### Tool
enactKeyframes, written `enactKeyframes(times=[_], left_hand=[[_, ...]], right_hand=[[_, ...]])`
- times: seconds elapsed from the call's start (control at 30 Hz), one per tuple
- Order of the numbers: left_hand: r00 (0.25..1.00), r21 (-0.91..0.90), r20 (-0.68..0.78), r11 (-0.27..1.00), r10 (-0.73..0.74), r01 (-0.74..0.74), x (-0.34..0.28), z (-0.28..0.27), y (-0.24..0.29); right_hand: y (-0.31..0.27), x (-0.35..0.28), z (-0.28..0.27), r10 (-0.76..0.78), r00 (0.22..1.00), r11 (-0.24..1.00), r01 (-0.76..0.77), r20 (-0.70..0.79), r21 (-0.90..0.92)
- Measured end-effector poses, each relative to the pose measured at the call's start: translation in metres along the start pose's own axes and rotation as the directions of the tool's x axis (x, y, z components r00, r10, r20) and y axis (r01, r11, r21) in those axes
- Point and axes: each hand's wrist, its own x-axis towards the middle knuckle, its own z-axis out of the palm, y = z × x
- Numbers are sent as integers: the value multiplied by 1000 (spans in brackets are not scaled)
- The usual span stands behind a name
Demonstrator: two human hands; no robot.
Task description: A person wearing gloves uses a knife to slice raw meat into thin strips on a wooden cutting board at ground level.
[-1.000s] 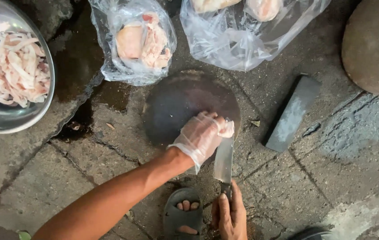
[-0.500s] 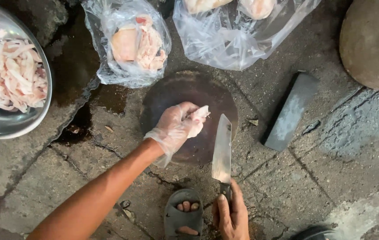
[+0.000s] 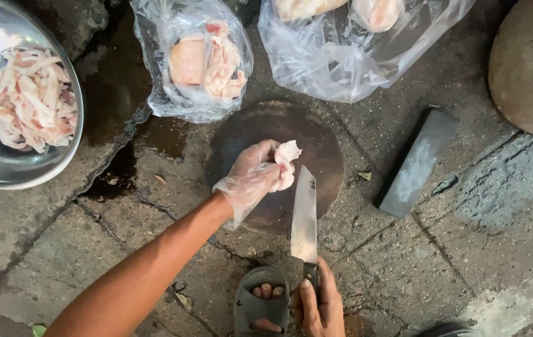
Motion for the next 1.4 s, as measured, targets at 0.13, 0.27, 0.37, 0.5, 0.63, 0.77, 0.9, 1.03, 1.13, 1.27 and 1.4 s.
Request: enactKeyframes(times=[0.13,0.27,0.37,0.5,0.63,0.77,0.9,1.03,1.13,1.27,1.4], left_hand=[[990,-66,110,993,-89,97,-7,7,18],[1000,349,17,937,-1,-5,-8,5,22],[1000,327,-6,945,-22,22,-25,18,38],[999,177,48,984,-5,-3,-16,10,24],[990,165,-35,978,136,-128,-1,9,2],[987,426,31,891,160,-158,-5,12,18],[998,576,-27,817,55,-29,-8,17,27],[997,530,-36,848,64,-36,-5,12,20],[991,621,-120,783,51,35,-8,23,25],[999,532,30,845,45,-54,1,16,13],[997,603,-8,795,76,-55,-4,29,19]], right_hand=[[-4,0,2,39,999,997,-41,28,67],[-6,-1,2,94,996,989,-94,3,114],[-6,0,-2,-23,1000,1000,23,-4,-15],[4,6,-8,-19,1000,999,20,3,-35],[-6,0,-2,27,1000,998,-27,4,59],[-3,3,-7,81,996,996,-80,-33,35],[-5,6,-12,24,1000,1000,-24,9,1],[-2,10,-16,55,998,998,-56,21,28],[-2,14,-18,73,996,997,-73,58,2],[1,19,-22,-26,977,999,30,212,-14],[3,17,-23,-33,969,998,20,247,57]])
